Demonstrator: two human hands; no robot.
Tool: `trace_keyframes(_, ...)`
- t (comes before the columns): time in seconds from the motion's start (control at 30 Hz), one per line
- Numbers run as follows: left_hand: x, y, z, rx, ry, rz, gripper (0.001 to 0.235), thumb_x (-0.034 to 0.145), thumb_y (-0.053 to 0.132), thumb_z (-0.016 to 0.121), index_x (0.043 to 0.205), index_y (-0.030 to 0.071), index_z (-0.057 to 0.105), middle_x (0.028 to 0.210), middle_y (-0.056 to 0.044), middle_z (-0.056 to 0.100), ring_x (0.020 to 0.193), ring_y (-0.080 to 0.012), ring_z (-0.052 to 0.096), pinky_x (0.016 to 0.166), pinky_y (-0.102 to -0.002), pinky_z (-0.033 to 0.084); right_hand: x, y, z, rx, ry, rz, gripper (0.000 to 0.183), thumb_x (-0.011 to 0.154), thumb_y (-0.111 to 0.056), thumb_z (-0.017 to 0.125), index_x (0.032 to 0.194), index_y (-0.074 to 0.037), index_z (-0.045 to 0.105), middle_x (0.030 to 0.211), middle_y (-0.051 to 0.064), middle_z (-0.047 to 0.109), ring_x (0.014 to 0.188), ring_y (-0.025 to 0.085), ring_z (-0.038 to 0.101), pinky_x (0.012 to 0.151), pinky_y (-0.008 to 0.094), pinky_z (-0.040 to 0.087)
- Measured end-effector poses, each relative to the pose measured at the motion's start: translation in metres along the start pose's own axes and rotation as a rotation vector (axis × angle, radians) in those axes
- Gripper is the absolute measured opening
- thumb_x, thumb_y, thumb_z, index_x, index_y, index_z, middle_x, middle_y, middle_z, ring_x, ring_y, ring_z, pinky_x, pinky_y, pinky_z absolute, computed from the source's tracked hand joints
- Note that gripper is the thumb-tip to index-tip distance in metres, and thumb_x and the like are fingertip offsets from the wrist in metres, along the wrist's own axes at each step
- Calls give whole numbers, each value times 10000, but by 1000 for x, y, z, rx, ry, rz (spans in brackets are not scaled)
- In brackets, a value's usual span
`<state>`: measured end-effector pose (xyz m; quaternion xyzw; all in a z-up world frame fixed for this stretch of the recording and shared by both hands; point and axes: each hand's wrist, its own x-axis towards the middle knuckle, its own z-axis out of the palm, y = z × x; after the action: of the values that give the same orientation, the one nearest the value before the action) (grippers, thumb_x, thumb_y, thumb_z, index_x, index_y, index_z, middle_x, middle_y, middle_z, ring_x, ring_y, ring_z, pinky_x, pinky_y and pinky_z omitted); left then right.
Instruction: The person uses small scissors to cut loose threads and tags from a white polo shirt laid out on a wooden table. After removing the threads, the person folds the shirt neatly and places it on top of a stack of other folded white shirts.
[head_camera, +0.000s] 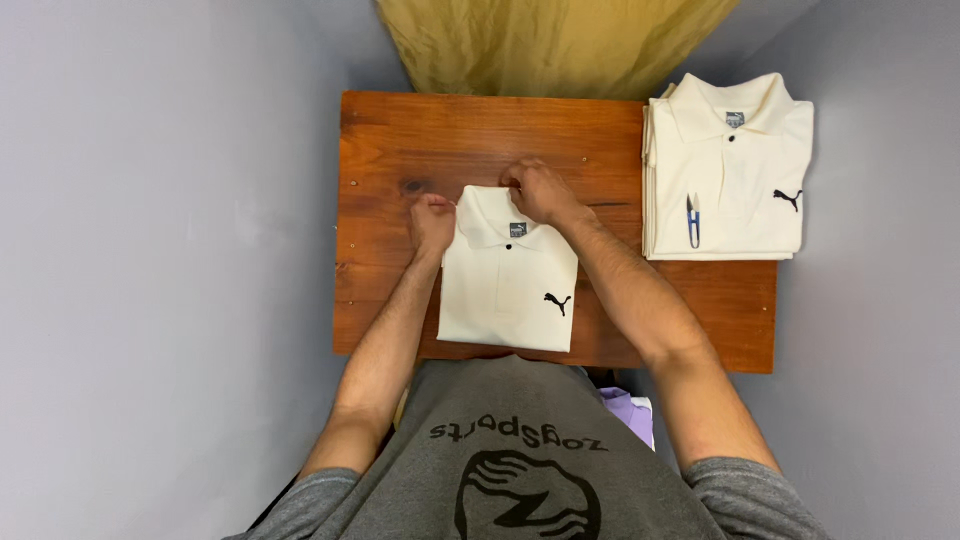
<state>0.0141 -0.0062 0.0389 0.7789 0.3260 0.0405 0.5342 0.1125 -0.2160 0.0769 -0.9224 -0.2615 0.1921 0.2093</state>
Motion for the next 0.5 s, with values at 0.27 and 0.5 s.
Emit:
trace_keyframes(0.27, -21, 1, 11, -232, -131, -294, 496, 1065, 237, 868, 1436, -27, 672, 1123, -211, 844, 526, -248, 816, 335, -332, 653, 40, -39, 18, 316, -183, -31, 474, 1043, -149, 826, 1515, -180, 796, 1390, 155, 854, 1394, 423, 776, 1201, 548, 626)
trace_keyframes(0.5, -41, 13, 20, 375, -102, 27, 597, 969, 558, 905, 1278, 133, 623, 1257, -143, 696, 1115, -459, 837, 986, -591, 669, 43, -27, 27, 278, -228, -12, 528, 981, -168, 888, 1488, -309, 833, 1304, 98, 884, 1338, 365, 821, 1138, 520, 661)
